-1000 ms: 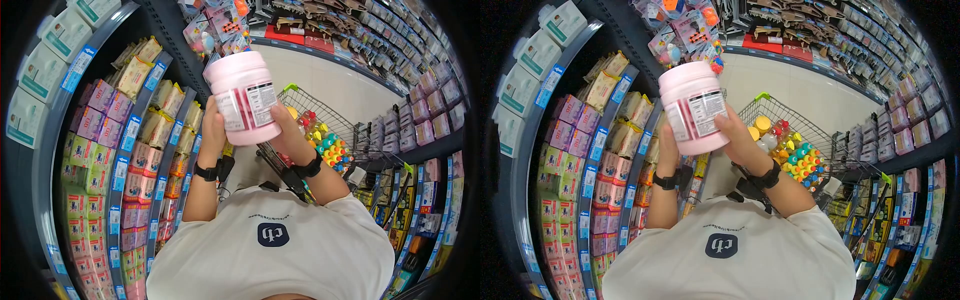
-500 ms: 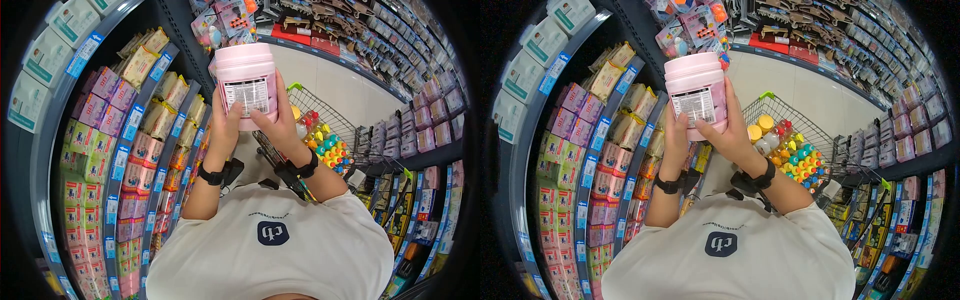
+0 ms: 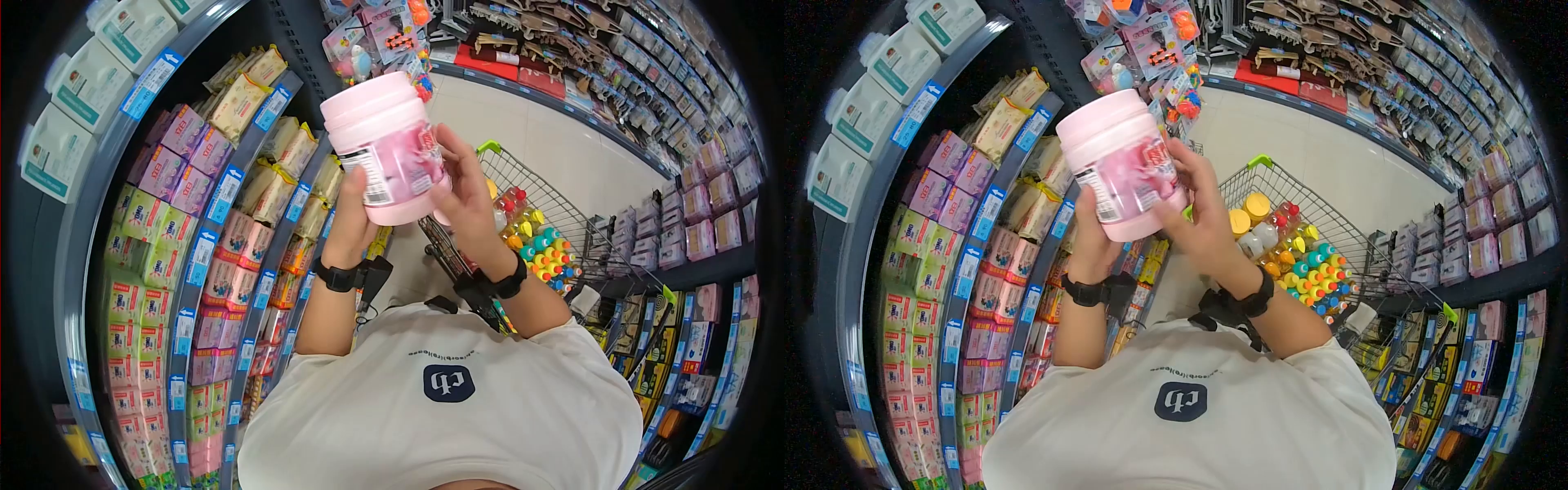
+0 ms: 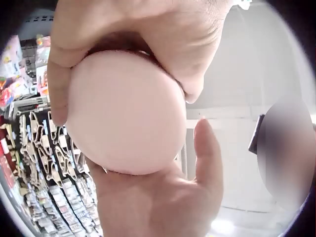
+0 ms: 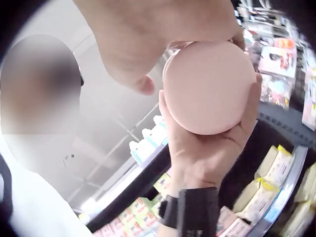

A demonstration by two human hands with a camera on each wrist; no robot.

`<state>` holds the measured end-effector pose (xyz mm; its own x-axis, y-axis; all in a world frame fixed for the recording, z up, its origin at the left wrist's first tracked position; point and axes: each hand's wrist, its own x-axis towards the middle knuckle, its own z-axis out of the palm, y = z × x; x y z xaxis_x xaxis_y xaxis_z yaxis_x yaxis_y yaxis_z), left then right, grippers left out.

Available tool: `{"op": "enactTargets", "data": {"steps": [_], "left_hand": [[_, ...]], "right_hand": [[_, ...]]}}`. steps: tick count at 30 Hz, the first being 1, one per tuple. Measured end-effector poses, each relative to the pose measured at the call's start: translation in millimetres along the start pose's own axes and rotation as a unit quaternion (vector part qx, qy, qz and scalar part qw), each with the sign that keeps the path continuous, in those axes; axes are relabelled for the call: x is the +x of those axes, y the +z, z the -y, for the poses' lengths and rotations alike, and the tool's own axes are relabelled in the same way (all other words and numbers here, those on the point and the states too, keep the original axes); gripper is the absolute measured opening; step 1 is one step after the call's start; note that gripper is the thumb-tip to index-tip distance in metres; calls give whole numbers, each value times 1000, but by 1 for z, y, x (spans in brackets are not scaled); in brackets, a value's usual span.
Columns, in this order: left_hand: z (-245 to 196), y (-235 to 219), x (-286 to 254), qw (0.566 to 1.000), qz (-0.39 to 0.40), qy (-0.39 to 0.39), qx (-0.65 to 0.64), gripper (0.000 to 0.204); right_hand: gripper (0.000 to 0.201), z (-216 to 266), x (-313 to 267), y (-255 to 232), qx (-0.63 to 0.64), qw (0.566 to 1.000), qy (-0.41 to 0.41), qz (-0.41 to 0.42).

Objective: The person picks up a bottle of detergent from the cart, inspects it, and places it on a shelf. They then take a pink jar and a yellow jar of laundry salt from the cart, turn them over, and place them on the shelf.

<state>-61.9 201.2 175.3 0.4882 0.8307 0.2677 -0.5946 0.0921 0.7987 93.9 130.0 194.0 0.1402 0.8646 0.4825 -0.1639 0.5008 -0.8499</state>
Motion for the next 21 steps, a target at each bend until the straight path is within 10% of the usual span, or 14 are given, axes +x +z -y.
{"op": "enactTargets", "data": {"steps": [4, 21], "left_hand": [[7, 10, -6, 996, -48, -19, -74, 82], [-2, 15, -6, 993, -59, -45, 88, 75]], "right_hand": [[91, -26, -2, -12, 139, 985, 97, 37], [88, -5, -9, -7, 85, 994, 58, 23]]}}
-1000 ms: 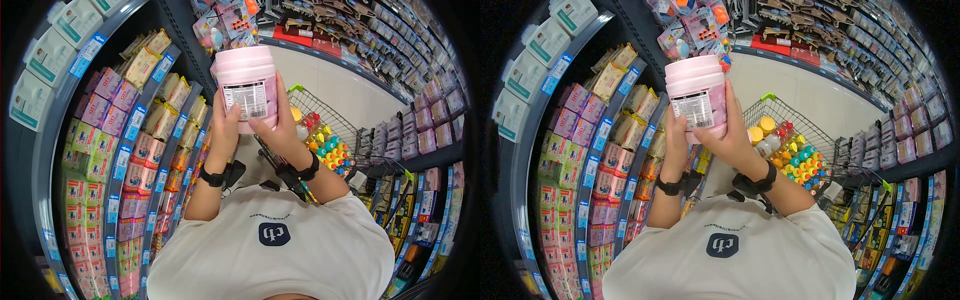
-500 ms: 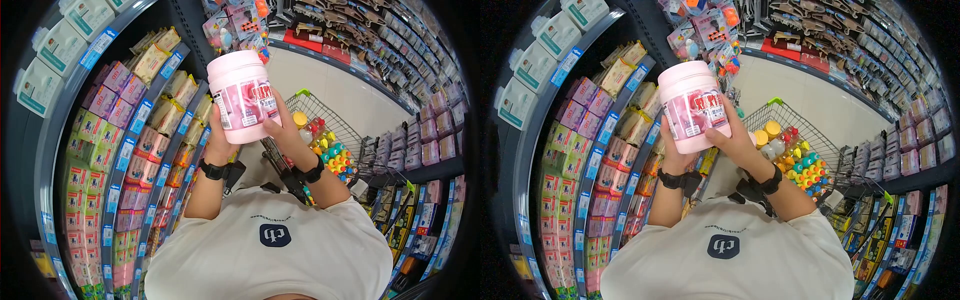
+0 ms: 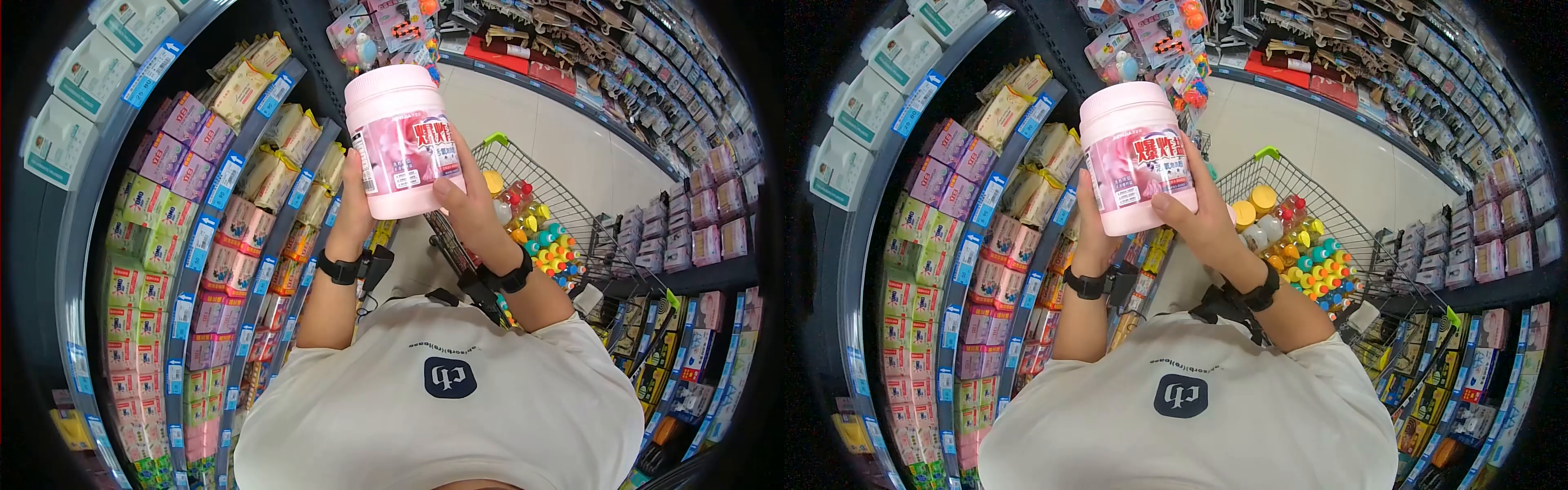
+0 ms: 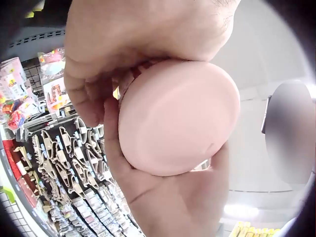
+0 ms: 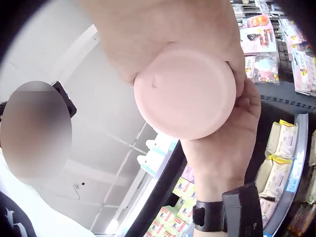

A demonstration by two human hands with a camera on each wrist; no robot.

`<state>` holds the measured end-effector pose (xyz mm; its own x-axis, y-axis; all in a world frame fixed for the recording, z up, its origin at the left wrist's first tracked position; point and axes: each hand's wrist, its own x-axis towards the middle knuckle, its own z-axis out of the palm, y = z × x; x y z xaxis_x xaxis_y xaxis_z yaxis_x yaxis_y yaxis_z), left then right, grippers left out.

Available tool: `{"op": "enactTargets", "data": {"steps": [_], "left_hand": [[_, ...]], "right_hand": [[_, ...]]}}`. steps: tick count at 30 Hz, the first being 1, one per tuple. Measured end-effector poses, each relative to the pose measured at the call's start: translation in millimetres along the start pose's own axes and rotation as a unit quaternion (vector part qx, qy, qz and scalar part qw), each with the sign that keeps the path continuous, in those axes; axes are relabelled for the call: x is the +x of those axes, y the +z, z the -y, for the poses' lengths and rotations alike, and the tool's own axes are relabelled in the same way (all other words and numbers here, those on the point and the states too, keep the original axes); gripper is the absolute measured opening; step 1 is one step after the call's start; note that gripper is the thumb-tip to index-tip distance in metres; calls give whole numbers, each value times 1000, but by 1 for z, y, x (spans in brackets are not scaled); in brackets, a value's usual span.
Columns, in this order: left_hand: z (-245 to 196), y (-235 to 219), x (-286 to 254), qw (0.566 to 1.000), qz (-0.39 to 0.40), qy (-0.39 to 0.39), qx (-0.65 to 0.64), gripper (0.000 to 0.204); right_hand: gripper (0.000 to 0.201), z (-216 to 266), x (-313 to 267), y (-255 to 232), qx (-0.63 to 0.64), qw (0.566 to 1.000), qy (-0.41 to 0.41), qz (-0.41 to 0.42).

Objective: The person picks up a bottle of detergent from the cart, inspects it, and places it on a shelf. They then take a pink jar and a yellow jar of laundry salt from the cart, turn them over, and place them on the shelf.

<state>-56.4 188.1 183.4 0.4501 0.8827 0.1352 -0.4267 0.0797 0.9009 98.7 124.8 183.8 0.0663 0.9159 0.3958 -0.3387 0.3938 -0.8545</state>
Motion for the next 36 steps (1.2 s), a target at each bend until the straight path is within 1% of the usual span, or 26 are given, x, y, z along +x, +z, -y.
{"op": "enactTargets", "data": {"steps": [2, 3, 4, 5, 6, 7, 8, 9, 11, 13, 15, 18, 20, 21, 22, 23, 24, 26, 27, 29, 30, 32, 33, 34, 35, 36], "left_hand": [[-4, 6, 2, 1000, 4, 7, -9, 73], [-8, 12, 2, 1000, -15, 6, -22, 71], [-11, 15, 3, 999, -35, 3, -36, 69], [-11, 13, 5, 998, -31, -30, -49, 66], [-14, 11, 6, 997, -35, -34, -51, 66], [-17, 9, 5, 996, -18, -82, 10, 67], [-18, 7, 2, 989, 2, -129, 71, 67], [-18, 7, 1, 984, -6, -157, 81, 68], [-11, 3, 2, 983, -12, -166, 82, 68], [-5, 1, 3, 981, -19, -177, 82, 68], [-3, 0, 2, 976, -27, -202, 74, 68], [1, -7, 3, 978, -23, -201, 57, 68], [-1, -1, 2, 986, -14, -163, 44, 68], [-4, -1, 0, 991, -5, -131, 31, 68], [-8, -8, 0, 989, 59, -134, -2, 71], [1, -19, 2, 995, 44, -84, 36, 73], [11, -27, 4, 996, 27, -37, 74, 76], [9, -34, -6, 991, 15, -11, 134, 85], [14, -38, -9, 992, 16, -4, 123, 90], [13, -30, -22, 978, -27, 68, 194, 96], [15, -28, -28, 970, -45, 100, 215, 99], [9, -25, -41, 963, -67, 114, 235, 103], [8, -25, -47, 954, -79, 121, 261, 104], [5, -25, -53, 945, -94, 128, 287, 104], [2, -23, -59, 926, -112, 147, 329, 105], [-4, -21, -66, 921, -131, 148, 336, 105]], "right_hand": [[84, 2, 0, -1, -2, 1000, -3, 8], [74, 8, 1, 0, 120, 990, 71, -13], [65, 15, 2, 1, 240, 959, 145, -33], [65, 23, 6, -1, 240, 959, 149, -34], [59, 31, 13, -6, 231, 946, 228, -17], [54, 33, 14, -8, 223, 926, 306, -1], [54, 29, 10, -10, 225, 924, 310, -5], [52, 24, 8, -12, 256, 915, 311, 13], [51, 23, 9, -14, 286, 908, 306, 30], [50, 24, 8, -11, 298, 896, 328, -1], [50, 23, 8, -12, 298, 896, 328, -1], [50, 10, 4, -17, 289, 903, 317, 14], [52, 2, 6, -19, 277, 913, 298, 43], [55, 0, 4, -17, 261, 926, 272, 24], [59, 0, 3, -14, 247, 937, 246, 9], [67, 2, 4, -12, 269, 931, 247, 14], [67, 2, 5, -9, 271, 930, 245, 38], [67, -1, 6, -6, 223, 953, 202, 43], [67, -5, 8, -6, 226, 951, 203, 62], [67, -15, 12, -8, 189, 958, 207, 57], [67, -18, 14, -8, 192, 956, 210, 73], [68, -25, 16, -9, 114, 966, 205, 105], [66, -33, 14, -9, 109, 967, 208, 105], [66, -36, 12, -5, 113, 963, 212, 123], [66, -39, 10, 0, 145, 961, 209, 110], [66, -44, 7, 7, 180, 957, 209, 94]]}}
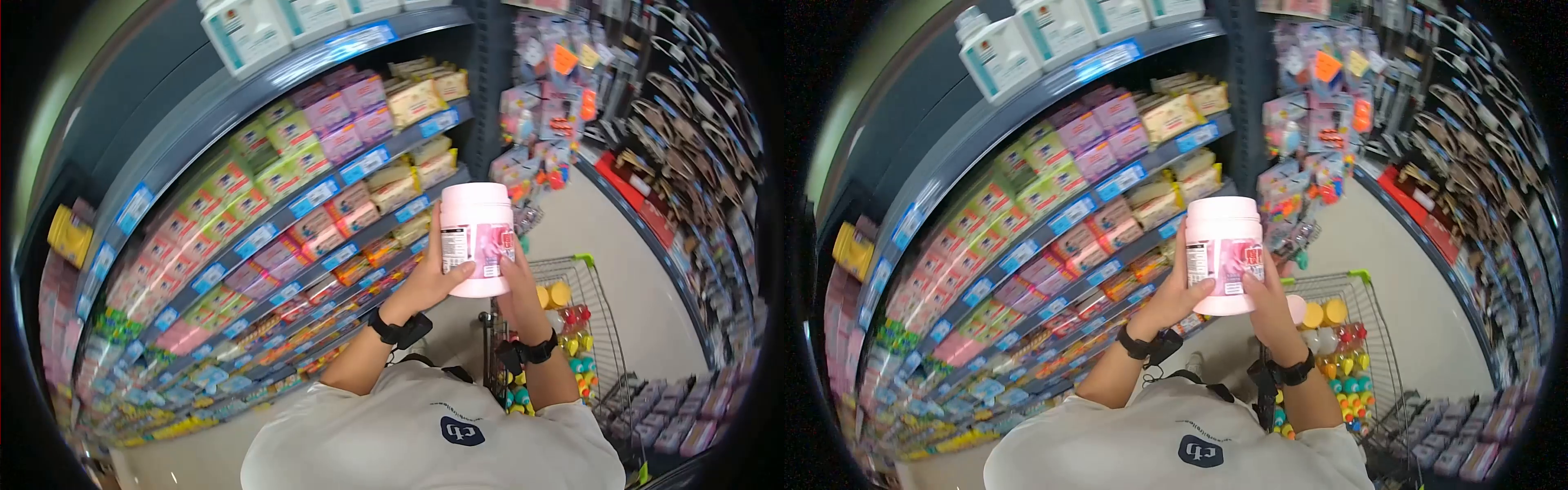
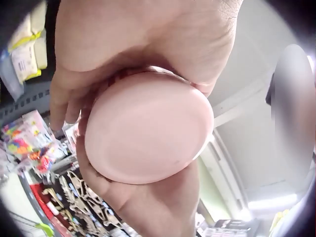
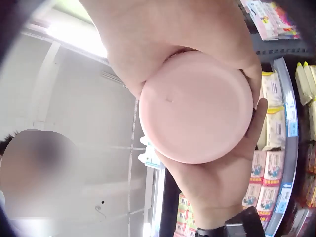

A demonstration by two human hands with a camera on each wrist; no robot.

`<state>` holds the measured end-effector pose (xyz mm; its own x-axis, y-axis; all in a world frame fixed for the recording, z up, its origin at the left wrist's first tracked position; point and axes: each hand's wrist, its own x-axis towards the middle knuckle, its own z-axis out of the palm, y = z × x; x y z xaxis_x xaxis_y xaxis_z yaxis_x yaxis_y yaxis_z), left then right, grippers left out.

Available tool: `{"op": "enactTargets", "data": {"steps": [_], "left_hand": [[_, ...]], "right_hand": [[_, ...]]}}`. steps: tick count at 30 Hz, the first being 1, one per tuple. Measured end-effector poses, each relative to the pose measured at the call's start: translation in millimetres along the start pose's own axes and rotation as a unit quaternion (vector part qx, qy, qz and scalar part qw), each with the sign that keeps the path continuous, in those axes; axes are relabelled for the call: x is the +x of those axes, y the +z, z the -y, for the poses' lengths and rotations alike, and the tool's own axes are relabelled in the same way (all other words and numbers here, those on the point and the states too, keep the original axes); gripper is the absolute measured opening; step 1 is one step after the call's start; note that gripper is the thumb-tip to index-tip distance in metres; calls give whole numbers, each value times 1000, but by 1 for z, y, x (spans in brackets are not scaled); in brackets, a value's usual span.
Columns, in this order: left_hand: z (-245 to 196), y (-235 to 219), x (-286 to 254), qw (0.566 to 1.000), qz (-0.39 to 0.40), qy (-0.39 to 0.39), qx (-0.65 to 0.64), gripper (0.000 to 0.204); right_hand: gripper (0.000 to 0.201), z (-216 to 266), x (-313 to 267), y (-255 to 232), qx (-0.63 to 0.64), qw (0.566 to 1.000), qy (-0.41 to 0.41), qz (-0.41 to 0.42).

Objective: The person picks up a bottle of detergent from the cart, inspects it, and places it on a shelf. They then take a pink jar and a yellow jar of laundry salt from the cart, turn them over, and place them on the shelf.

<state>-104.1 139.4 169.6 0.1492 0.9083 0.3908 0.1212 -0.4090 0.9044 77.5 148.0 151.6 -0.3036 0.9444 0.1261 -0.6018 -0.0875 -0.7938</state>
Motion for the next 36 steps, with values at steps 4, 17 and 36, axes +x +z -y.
{"op": "enactTargets", "data": {"steps": [4, 17, 36], "left_hand": [[-25, -17, -24, 997, -20, -68, 18, 99], [-75, -116, -103, 971, -237, 40, 12, 114], [-105, -227, -196, 952, -298, 45, 46, 108]], "right_hand": [[71, -13, 1, 27, 44, 998, -22, 41], [90, -50, 14, 171, -144, 954, -137, 224], [87, -109, 25, 293, -99, 914, 25, 392]]}}
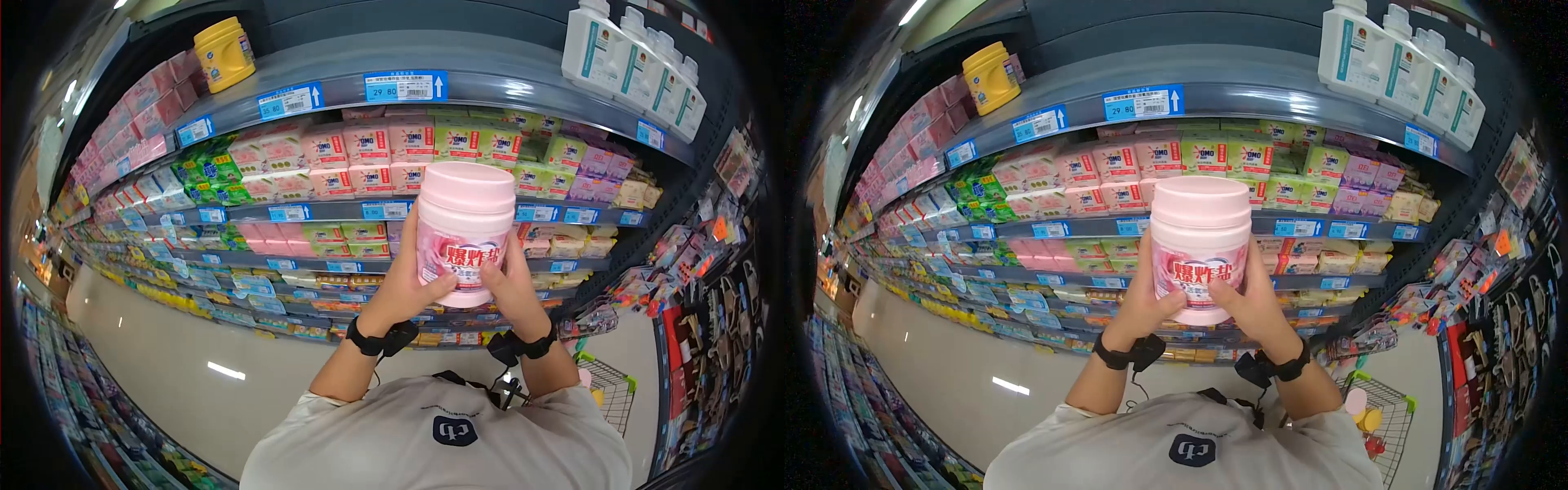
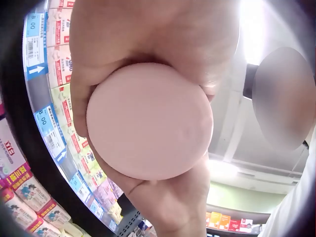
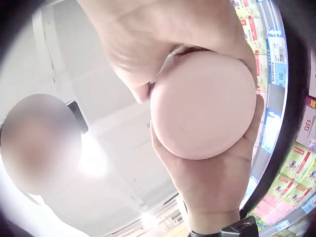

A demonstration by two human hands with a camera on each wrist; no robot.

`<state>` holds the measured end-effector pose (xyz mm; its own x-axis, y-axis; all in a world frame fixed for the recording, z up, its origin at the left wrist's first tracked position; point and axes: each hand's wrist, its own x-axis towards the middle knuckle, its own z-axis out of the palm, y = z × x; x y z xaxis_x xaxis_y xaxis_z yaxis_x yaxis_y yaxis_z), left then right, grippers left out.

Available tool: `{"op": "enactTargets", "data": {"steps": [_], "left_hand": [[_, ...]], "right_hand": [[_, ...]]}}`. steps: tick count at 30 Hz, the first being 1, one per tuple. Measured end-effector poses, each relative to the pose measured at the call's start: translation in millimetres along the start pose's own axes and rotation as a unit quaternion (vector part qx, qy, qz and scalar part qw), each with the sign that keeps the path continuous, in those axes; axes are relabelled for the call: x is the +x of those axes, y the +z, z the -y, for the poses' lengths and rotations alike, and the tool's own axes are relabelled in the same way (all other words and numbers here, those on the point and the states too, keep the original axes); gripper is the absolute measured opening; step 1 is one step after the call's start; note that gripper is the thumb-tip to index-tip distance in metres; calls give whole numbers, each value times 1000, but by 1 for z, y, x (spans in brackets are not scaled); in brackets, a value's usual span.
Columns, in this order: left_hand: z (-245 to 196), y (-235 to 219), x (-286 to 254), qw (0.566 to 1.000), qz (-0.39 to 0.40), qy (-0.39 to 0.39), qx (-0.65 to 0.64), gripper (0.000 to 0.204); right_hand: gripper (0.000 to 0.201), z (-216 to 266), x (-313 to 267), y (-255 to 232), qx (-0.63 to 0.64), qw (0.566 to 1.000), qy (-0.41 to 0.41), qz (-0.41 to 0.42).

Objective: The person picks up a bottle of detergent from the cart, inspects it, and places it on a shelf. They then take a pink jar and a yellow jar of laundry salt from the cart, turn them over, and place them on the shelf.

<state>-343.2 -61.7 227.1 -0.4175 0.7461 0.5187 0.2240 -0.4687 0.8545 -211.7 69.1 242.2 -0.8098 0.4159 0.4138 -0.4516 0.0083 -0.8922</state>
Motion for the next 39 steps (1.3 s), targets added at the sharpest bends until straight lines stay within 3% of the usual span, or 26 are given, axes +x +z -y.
{"op": "enactTargets", "data": {"steps": [2, 4, 8, 15, 23, 26, 28, 30, 31, 33, 35, 39], "left_hand": [[-2, 0, -4, 1000, -15, -9, -11, 107], [-1, 3, -4, 999, -27, -17, -31, 106], [-2, 10, -4, 999, -40, -2, 4, 101], [-20, 37, 17, 978, -86, 27, 188, 104], [-21, 48, 21, 990, -88, 9, 108, 98], [-22, 36, 18, 992, -82, 13, 98, 97], [-24, 22, 18, 996, -76, 28, 32, 104], [-23, -4, 11, 986, -1, 39, 160, 108], [-29, -11, 10, 973, 2, 62, 220, 105], [-28, -30, 6, 968, -3, 13, 249, 99], [-24, -43, 2, 974, -7, -2, 228, 99], [-34, -53, 0, 967, -10, 53, 249, 97]], "right_hand": [[87, 1, 6, -8, -12, 999, 5, 35], [85, -1, 10, -12, 74, 994, -6, 85], [80, 10, 15, -20, 79, 991, -9, 110], [76, 20, 22, -43, 126, 988, 3, 93], [75, 27, 17, -42, 147, 986, -3, 83], [82, 25, 20, -34, 112, 990, -22, 80], [93, 18, 20, -31, 16, 985, -141, 97], [111, 3, 18, -30, -34, 974, -199, 106], [113, 1, 19, -32, -85, 964, -221, 122], [118, -1, 24, -31, -199, 934, -262, 136], [117, -2, 25, -22, -202, 936, -254, 136], [118, -5, 30, -8, -190, 940, -248, 141]]}}
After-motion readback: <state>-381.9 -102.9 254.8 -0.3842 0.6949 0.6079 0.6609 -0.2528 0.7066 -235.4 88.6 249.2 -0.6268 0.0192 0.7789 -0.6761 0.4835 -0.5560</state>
